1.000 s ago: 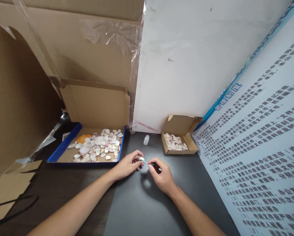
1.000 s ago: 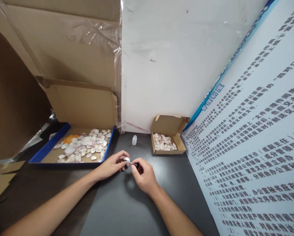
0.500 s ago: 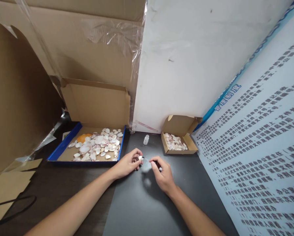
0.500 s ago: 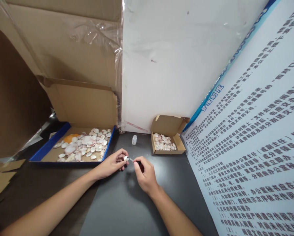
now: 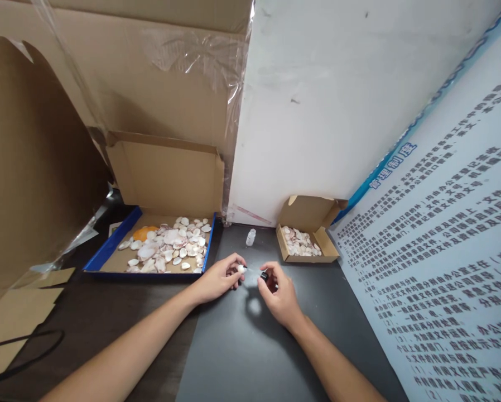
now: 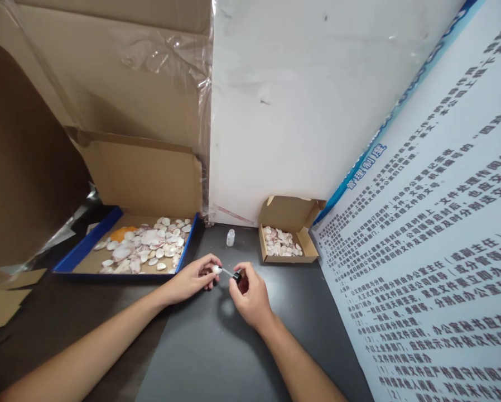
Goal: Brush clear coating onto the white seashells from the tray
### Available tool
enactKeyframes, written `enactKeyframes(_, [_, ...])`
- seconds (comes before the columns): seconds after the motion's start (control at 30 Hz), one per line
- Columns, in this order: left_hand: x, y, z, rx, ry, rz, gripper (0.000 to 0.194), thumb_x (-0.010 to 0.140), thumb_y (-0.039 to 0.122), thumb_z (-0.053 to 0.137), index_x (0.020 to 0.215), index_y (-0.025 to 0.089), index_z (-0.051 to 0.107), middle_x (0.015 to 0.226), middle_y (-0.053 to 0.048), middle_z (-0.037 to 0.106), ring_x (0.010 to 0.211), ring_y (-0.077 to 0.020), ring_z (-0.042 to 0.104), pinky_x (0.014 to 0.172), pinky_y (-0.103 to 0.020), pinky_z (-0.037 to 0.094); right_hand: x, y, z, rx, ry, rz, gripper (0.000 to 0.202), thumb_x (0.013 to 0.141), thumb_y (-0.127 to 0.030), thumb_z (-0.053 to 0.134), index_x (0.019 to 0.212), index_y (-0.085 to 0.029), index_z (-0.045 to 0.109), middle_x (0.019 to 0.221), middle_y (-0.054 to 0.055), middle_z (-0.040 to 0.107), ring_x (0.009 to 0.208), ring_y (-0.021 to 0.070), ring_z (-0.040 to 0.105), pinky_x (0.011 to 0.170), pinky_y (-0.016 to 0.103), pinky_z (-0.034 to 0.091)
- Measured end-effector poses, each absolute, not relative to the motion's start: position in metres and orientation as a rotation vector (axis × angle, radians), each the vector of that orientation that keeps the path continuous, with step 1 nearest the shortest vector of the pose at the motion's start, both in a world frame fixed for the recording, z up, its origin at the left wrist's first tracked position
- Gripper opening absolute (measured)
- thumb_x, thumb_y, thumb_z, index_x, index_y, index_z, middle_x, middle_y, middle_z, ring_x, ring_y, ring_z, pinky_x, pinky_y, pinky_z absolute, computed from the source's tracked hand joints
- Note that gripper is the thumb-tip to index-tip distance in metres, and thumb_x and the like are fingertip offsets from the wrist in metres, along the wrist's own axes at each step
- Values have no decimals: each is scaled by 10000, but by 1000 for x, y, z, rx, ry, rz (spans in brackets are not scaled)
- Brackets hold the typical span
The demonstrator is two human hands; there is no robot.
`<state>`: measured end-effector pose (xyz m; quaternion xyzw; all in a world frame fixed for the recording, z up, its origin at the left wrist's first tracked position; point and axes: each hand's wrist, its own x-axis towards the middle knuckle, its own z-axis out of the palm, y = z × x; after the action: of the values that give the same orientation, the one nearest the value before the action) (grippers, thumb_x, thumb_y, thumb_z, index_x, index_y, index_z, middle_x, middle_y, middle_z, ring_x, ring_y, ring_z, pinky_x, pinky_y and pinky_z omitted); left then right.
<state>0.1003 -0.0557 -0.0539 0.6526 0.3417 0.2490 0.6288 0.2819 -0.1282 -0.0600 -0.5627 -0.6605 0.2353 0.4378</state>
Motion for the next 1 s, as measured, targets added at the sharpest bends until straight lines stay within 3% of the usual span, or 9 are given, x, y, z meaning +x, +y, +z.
enactKeyframes(0.27, [100,-56,-54,1500,779,589,305,849,417,557,1034,189,473,793,4,591,612,-100,547,590,-240,429,284,-126,-59,-1440,-1621,479,102,815,-236,555,905,-200,523,625,-49,470,529,116,466,512,211,376])
enactKeyframes(1.0, [100,-55,-62,1513,780,604,202,828,259,545,997,187,462,787,15,577,614,-95,557,601,-235,434,284,-131,-55,-1422,-1693,507,112,837,-251,557,931,-194,537,610,-52,468,523,117,474,519,213,380])
